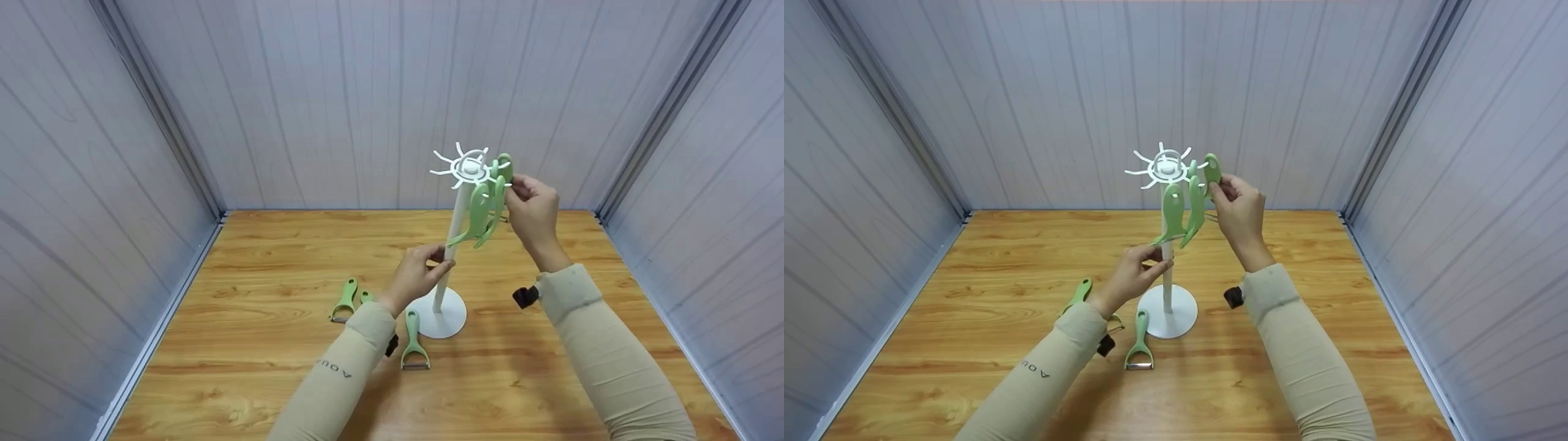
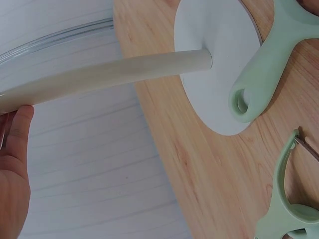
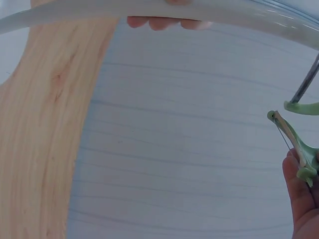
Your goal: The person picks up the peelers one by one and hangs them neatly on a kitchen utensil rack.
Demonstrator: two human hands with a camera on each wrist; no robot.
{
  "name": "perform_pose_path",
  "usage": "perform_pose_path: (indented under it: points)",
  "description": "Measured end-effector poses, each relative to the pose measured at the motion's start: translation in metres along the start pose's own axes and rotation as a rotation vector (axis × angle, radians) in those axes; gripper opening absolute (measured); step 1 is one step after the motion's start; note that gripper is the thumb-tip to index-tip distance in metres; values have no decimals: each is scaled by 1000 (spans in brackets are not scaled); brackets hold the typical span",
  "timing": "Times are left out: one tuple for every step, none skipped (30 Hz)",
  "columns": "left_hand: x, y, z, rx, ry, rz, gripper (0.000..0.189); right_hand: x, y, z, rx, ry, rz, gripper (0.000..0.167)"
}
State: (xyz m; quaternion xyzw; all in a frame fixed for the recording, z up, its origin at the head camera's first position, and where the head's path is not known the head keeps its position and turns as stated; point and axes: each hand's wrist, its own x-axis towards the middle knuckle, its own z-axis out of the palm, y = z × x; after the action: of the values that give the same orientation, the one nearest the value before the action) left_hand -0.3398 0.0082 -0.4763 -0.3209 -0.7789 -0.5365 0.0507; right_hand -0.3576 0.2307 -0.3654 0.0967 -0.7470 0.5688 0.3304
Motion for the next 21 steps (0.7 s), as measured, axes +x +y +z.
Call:
perform_pose_path:
  points:
    - [0, 0, 0, 1, 0, -1, 13, 1, -2, 1, -1, 3, -3, 20]
    - [0, 0, 0, 1, 0, -3, 13, 3, -4, 1, -2, 6, -8, 21]
    - [0, 0, 0, 2, 0, -5, 12, 4, -6, 2, -3, 7, -13, 22]
    - [-1, 0, 0, 1, 0, -9, 12, 5, -7, 3, -2, 7, -16, 22]
    - [-1, 0, 1, 1, -1, -11, 12, 6, -9, 3, 2, 4, -20, 22]
    - [-1, 1, 1, 2, -3, -13, 12, 7, -10, 4, 3, -1, -23, 23]
    - [0, 1, 1, 4, -5, -15, 12, 8, -11, 4, 4, -5, -29, 23]
    - [0, 1, 2, 5, -5, -18, 13, 9, -12, 4, 6, -11, -37, 23]
    - [0, 1, 2, 9, -5, -21, 13, 10, -13, 5, 4, -14, -48, 23]
    - [0, 1, 2, 12, -5, -21, 13, 11, -14, 5, 0, -18, -61, 23]
    - [0, 1, 2, 17, -5, -21, 13, 12, -15, 6, -4, -22, -76, 22]
    - [0, 0, 2, 18, -2, -19, 13, 13, -15, 7, -14, -24, -94, 21]
    - [0, 0, 2, 19, 1, -17, 12, 14, -15, 8, -20, -25, -112, 20]
    - [0, -1, 2, 19, 4, -12, 12, 14, -16, 9, -25, -26, -128, 19]
    - [0, -2, 2, 21, 6, -8, 11, 15, -16, 10, -27, -28, -142, 18]
    - [-1, -2, 2, 20, 7, -3, 11, 16, -16, 11, -29, -32, -155, 18]
    - [-1, -3, 2, 19, 8, 1, 10, 16, -16, 12, -30, -35, -167, 17]
    - [-1, -3, 2, 16, 8, 7, 10, 16, -16, 13, -30, -39, -179, 17]
    - [0, -3, 2, 16, 8, 11, 10, 17, -16, 14, -27, -46, -192, 17]
    - [0, -3, 1, 16, 6, 14, 10, 17, -16, 15, -28, -51, -209, 16]
    - [0, -3, 1, 17, 4, 14, 11, 18, -16, 16, -33, -53, -228, 15]
